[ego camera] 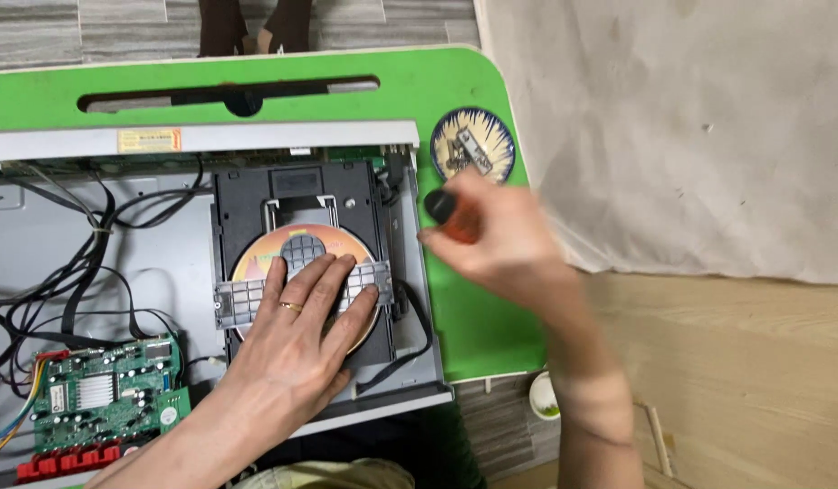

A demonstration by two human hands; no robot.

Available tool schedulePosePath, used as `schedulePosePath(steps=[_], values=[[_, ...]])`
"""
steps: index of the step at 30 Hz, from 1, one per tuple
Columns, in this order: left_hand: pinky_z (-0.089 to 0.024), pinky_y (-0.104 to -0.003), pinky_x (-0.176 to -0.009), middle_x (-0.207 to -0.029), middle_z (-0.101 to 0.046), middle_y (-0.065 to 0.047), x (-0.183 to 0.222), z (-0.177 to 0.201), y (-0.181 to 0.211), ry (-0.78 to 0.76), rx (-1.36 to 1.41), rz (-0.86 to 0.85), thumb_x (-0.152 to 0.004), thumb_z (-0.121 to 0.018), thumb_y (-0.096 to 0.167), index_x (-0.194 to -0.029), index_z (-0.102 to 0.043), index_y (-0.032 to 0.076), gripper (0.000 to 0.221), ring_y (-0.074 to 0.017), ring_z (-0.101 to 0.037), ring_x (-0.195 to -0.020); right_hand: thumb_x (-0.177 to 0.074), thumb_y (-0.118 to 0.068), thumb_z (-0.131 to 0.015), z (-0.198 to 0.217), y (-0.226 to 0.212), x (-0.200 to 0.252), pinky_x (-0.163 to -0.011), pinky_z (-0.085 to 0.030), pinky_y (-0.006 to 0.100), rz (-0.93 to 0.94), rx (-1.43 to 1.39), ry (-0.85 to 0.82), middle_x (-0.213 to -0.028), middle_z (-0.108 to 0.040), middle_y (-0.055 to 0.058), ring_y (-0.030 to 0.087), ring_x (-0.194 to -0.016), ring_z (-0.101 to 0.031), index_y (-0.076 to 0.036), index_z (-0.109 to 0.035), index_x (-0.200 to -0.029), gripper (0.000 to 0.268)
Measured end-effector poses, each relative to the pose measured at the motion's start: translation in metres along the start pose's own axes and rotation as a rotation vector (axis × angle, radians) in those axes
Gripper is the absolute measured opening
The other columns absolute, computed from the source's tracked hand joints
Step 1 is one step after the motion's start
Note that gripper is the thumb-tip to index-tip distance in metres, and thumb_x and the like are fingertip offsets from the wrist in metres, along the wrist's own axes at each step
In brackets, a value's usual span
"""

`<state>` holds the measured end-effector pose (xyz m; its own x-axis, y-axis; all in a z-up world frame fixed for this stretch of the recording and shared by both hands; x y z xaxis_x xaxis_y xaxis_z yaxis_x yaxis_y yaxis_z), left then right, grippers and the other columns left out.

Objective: Using a screwdriver to remove screws and then extracting the DVD drive from an electronic device.

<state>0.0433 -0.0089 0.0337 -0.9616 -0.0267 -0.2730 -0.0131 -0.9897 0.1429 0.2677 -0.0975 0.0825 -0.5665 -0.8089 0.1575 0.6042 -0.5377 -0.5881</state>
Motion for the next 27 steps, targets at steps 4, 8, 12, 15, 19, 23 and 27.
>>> schedulePosePath(steps=[4,8,12,15,19,23,27], values=[[-0.031,-0.070,-0.115,-0.153,-0.042,-0.026,0.003,-0.003,-0.001,0.017,0.027,0.003,-0.048,-0.092,0.041,-0.144,-0.046,0.010,0.112,-0.0431,-0.040,-0.143,-0.078,-0.023,-0.074,-0.035,0.004,-0.004,-0.059,-0.045,0.033,-0.136,0.066,-0.130,-0.062,-0.064,-0.003,0.015,-0.059,-0.058,-0.017,-0.059,-0.078,0.016],[-0.030,-0.072,-0.115,-0.151,-0.042,-0.028,0.005,-0.005,-0.002,0.026,0.063,0.001,-0.047,-0.094,0.038,-0.142,-0.047,0.009,0.110,-0.0444,-0.040,-0.143,-0.078,-0.028,-0.070,-0.052,0.002,-0.006,-0.066,-0.047,0.043,-0.207,0.148,-0.132,-0.065,-0.063,0.006,0.033,-0.065,-0.059,-0.016,-0.055,-0.081,0.019],[-0.028,-0.071,-0.116,-0.151,-0.042,-0.027,0.005,-0.008,-0.003,0.035,0.060,0.007,-0.048,-0.090,0.037,-0.142,-0.048,0.010,0.106,-0.0432,-0.038,-0.143,-0.078,-0.028,-0.071,-0.062,0.006,-0.010,-0.067,-0.048,0.048,-0.213,0.178,-0.088,-0.068,-0.066,0.012,0.045,-0.073,-0.062,-0.014,-0.054,-0.082,0.023],[-0.029,-0.071,-0.115,-0.150,-0.041,-0.027,0.006,-0.008,-0.003,0.043,0.061,0.011,-0.049,-0.089,0.034,-0.141,-0.048,0.010,0.103,-0.0434,-0.039,-0.142,-0.077,-0.024,-0.070,-0.061,0.002,-0.010,-0.066,-0.046,0.043,-0.217,0.133,-0.094,-0.065,-0.063,0.007,0.036,-0.066,-0.059,-0.014,-0.056,-0.079,0.018],[-0.028,-0.074,-0.114,-0.150,-0.042,-0.029,0.006,-0.013,-0.002,0.085,0.098,0.023,-0.056,-0.080,0.024,-0.140,-0.050,0.008,0.090,-0.0446,-0.039,-0.141,-0.073,-0.020,-0.068,-0.056,-0.006,-0.008,-0.061,-0.042,0.039,-0.227,0.096,-0.087,-0.062,-0.056,0.002,0.025,-0.061,-0.049,-0.013,-0.054,-0.077,0.016],[-0.027,-0.074,-0.114,-0.147,-0.046,-0.030,0.006,-0.014,-0.001,0.112,0.130,0.048,-0.075,-0.061,0.010,-0.136,-0.054,0.008,0.062,-0.0457,-0.042,-0.140,-0.071,-0.023,-0.066,-0.052,-0.006,-0.001,-0.065,-0.048,0.038,-0.253,0.128,-0.013,-0.067,-0.064,0.002,0.024,-0.065,-0.060,-0.015,-0.061,-0.084,0.016],[-0.028,-0.075,-0.114,-0.148,-0.044,-0.032,0.007,-0.016,0.000,0.107,0.120,0.049,-0.084,-0.055,0.010,-0.136,-0.053,0.007,0.053,-0.0457,-0.040,-0.142,-0.073,-0.026,-0.069,-0.056,0.008,0.011,-0.067,-0.051,0.047,-0.117,0.234,0.158,-0.071,-0.073,0.002,0.036,-0.070,-0.071,-0.017,-0.059,-0.092,0.024]])
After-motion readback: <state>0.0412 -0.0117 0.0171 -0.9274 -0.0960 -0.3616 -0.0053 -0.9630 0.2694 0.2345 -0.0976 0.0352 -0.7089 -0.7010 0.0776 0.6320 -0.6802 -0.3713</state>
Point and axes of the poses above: each hand's wrist, its own x-axis away from the middle knuckle, its own z-axis out of the back of the hand, y = z × x, the point moved 4 cm from there along -x, towards the middle knuckle
